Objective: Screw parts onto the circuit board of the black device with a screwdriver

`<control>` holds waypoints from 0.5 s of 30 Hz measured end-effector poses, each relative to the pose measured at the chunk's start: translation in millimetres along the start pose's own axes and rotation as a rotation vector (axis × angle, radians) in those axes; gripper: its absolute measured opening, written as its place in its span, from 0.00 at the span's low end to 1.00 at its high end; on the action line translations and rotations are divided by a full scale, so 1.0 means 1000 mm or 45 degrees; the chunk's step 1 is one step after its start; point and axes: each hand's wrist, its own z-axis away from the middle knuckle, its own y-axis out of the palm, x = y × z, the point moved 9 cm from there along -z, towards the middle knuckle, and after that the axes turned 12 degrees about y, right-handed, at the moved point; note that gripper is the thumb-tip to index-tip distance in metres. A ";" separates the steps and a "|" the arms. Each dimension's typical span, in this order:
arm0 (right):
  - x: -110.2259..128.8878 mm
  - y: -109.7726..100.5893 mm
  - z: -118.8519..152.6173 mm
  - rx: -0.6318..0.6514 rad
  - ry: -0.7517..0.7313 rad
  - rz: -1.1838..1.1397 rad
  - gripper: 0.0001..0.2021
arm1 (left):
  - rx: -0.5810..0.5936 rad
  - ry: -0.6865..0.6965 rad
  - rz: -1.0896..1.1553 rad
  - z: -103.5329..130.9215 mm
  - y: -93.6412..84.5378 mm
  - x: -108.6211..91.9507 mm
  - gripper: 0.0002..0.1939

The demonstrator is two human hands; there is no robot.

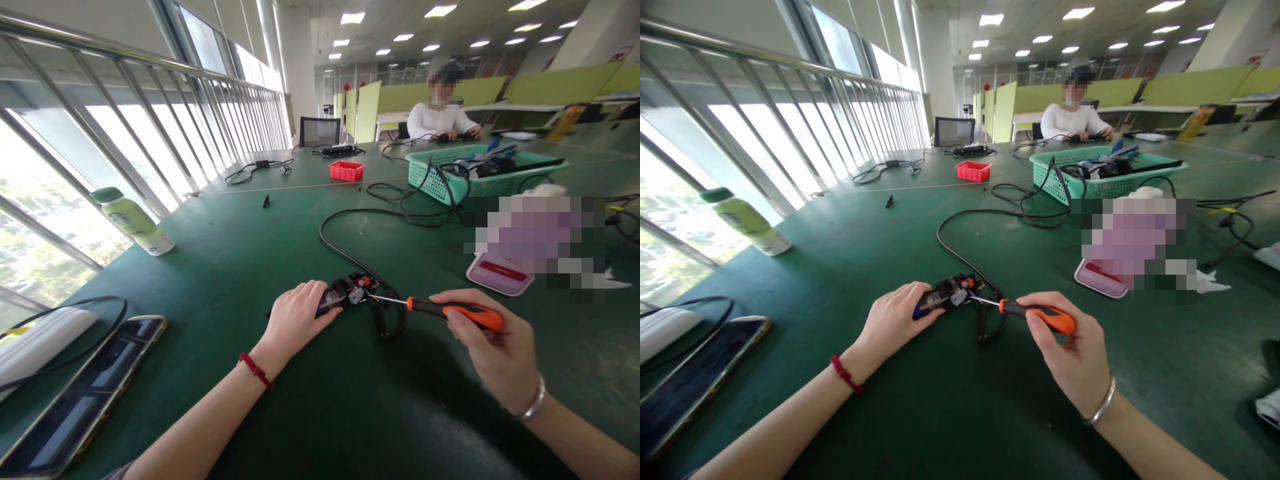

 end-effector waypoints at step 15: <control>0.012 0.005 0.006 0.092 -0.125 -0.099 0.09 | -0.014 0.005 -0.020 0.000 -0.001 -0.001 0.14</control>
